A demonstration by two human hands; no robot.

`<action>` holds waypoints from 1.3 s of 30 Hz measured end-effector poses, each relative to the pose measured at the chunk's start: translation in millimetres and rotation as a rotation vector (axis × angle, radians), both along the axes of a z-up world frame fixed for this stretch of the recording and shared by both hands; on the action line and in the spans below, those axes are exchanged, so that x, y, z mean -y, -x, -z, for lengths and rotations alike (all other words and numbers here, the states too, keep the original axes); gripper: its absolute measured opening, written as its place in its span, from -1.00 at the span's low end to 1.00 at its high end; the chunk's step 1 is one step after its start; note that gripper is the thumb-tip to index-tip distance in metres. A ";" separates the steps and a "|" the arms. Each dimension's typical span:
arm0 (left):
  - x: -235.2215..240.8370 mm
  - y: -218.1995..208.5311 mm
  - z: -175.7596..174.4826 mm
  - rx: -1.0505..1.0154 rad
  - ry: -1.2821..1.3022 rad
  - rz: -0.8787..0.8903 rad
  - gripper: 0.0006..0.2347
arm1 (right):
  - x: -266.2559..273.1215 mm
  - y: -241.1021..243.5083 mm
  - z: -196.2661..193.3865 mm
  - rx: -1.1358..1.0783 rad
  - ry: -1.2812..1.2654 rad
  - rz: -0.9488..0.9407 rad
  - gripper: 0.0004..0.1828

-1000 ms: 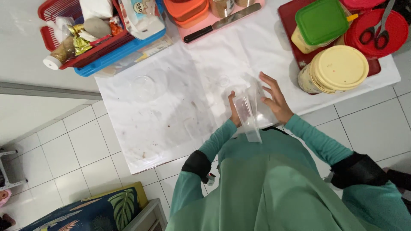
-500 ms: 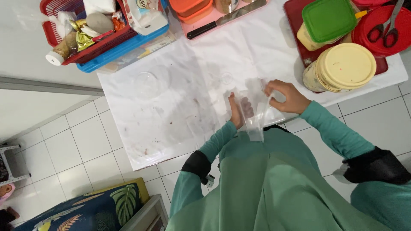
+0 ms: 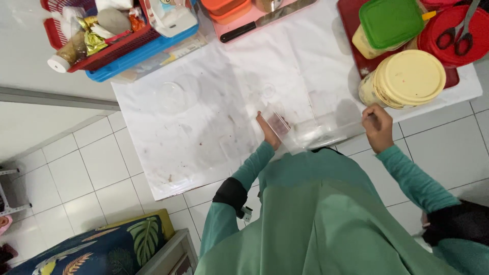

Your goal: The person transfers ingredients from a plastic container into a plastic bag placed inside another container.

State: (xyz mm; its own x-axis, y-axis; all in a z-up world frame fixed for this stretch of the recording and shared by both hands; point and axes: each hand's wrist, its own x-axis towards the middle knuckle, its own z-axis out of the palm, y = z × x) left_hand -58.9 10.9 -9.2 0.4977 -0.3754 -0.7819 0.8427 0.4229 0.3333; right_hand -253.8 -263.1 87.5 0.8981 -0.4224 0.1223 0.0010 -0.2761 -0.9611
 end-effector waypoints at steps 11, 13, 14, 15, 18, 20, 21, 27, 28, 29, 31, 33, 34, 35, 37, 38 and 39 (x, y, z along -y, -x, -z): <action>3.9 -44.9 16.8 0.215 0.651 -0.010 -0.39 | -25.2 -14.4 94.0 -0.317 0.699 0.230 -0.40; 7.0 -47.7 12.4 0.200 0.648 0.006 -0.37 | -47.5 -26.5 65.7 -0.283 0.730 0.241 -0.32; 7.9 -47.5 4.9 0.212 0.631 0.024 -0.34 | -54.9 -31.7 60.5 -0.224 0.653 0.145 -0.44; 9.9 -44.6 -1.0 0.222 0.613 0.040 -0.32 | -61.2 -34.7 56.6 -0.167 0.576 0.049 -0.56; 32.2 -44.2 -28.1 0.251 0.492 0.062 -0.35 | -64.7 -60.5 91.0 -0.174 -0.327 -0.263 -0.61; 49.0 -46.7 -1.1 0.308 0.479 0.070 -0.40 | -68.0 -89.7 33.4 -0.383 -0.560 -0.289 -0.62; 51.1 -44.2 14.1 0.361 0.454 0.064 -0.45 | -74.6 -101.5 6.8 -0.600 -0.804 -0.324 -0.63; 35.8 -86.5 19.2 0.702 0.224 0.202 -0.52 | -31.6 -101.6 7.6 -0.184 0.204 -0.196 -0.74; 33.0 -89.5 17.7 0.697 0.225 0.216 -0.52 | -28.2 -94.7 7.6 -0.188 0.199 -0.183 -0.74; 31.8 -92.9 15.3 0.639 0.118 0.240 -0.52 | -22.8 -89.0 6.3 -0.343 0.343 -0.127 -0.67; 30.1 -90.0 -0.1 0.578 0.010 0.266 -0.53 | -14.9 -79.8 15.8 -0.500 0.483 -0.067 -0.60; 31.4 -77.5 -26.2 0.817 -0.176 0.468 -0.62 | -7.2 -73.7 36.2 -0.566 0.588 -0.063 -0.59; 29.7 -70.5 -22.6 0.815 -0.174 0.466 -0.62 | -12.8 -74.0 31.5 -0.568 0.591 -0.064 -0.59; 34.6 -68.2 -20.4 0.969 -0.234 0.516 -0.66 | -11.7 -79.4 24.8 -0.436 0.727 -0.015 -0.48; 39.1 -65.5 -18.5 1.131 -0.292 0.553 -0.69 | -9.9 -96.8 2.6 -0.291 0.872 0.031 -0.36; 38.7 -65.2 -18.1 1.104 -0.286 0.542 -0.70 | -9.2 -109.0 -12.3 -0.217 0.733 0.047 -0.52; 38.1 -66.3 -17.7 1.080 -0.280 0.530 -0.70 | -9.2 -122.3 -27.1 -0.142 0.595 0.059 -0.66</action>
State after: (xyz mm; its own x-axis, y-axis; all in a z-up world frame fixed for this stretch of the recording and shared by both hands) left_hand 7.4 -27.2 8.5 0.7754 -0.6132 -0.1511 0.1251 -0.0853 0.9885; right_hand -131.5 -253.9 114.6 0.9002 -0.3679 0.2331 -0.1474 -0.7609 -0.6319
